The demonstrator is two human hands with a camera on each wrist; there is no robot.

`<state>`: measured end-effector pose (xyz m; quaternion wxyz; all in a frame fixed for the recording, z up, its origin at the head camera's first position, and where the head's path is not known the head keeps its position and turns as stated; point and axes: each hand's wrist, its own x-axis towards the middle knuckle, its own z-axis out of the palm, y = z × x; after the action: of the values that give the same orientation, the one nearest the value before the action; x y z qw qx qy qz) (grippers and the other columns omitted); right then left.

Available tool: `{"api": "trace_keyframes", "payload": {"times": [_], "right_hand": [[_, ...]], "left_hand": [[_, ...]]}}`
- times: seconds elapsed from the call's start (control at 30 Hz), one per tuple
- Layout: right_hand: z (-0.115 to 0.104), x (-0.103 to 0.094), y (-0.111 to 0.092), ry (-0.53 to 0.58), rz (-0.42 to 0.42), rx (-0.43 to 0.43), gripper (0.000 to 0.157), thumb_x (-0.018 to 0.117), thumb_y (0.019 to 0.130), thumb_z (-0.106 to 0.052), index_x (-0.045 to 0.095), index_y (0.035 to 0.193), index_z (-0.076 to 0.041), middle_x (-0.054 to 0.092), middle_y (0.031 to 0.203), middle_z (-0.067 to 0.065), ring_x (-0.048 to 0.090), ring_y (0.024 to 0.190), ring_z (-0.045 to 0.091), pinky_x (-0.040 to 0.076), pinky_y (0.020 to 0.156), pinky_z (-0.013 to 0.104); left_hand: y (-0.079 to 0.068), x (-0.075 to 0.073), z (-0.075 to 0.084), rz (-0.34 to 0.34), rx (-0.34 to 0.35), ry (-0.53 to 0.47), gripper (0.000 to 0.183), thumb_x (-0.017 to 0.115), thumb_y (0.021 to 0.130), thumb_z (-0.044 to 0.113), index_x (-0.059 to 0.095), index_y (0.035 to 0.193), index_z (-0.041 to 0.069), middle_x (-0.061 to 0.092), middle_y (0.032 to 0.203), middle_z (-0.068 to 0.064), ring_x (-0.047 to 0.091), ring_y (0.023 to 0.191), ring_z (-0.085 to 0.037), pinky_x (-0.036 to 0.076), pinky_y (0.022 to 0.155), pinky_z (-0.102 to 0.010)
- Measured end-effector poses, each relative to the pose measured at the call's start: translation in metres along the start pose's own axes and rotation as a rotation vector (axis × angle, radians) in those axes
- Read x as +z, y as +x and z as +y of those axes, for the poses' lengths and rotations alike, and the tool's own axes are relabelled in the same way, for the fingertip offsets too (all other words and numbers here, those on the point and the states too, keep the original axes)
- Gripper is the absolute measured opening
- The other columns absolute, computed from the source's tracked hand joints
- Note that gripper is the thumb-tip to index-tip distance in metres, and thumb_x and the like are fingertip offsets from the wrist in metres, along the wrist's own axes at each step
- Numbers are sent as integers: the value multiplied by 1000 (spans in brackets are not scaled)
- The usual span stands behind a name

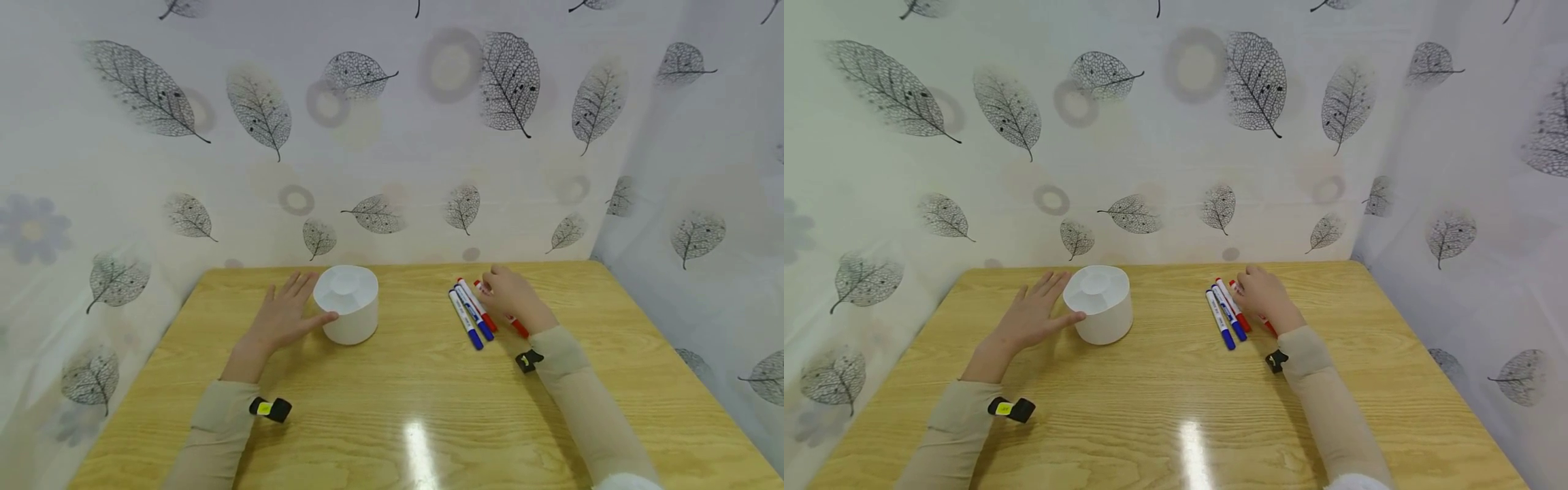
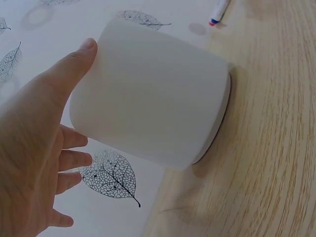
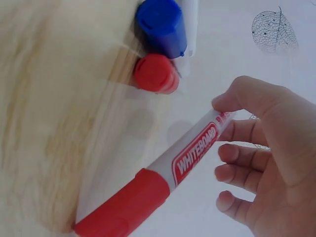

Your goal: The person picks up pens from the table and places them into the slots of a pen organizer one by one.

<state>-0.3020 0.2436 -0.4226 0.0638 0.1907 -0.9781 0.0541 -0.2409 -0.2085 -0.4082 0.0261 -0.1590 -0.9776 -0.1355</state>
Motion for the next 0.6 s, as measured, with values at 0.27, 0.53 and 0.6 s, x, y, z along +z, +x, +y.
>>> {"api": "trace_keyframes", "payload": {"times": [0.27, 0.53, 0.6], "right_hand": [[-8, -10, -5, -14, 142, -78, 11, 65, 83, -16, 59, 83, -7, 50, 84, 9, 43, 72, 22, 40, 62, 34], [-19, -18, -7, 10, 335, -193, 10, 66, 82, -12, 57, 80, -7, 51, 81, 9, 43, 70, 23, 38, 59, 32], [-24, -21, -7, 13, 377, -213, 11, 67, 81, -13, 58, 80, -6, 52, 82, 10, 44, 70, 24, 39, 58, 33]], "left_hand": [[0, -1, 1, -9, -3, 4, 101, 49, 86, 73, 17, 157, 10, 21, 163, -14, 12, 152, -35, 6, 116, -71], [-1, -2, 2, -12, -5, 5, 100, 48, 86, 73, 17, 157, 10, 22, 163, -13, 13, 152, -35, 6, 116, -71], [-1, -1, 2, -13, -6, -1, 100, 48, 86, 73, 17, 157, 10, 22, 163, -14, 12, 152, -35, 6, 116, -71]]}}
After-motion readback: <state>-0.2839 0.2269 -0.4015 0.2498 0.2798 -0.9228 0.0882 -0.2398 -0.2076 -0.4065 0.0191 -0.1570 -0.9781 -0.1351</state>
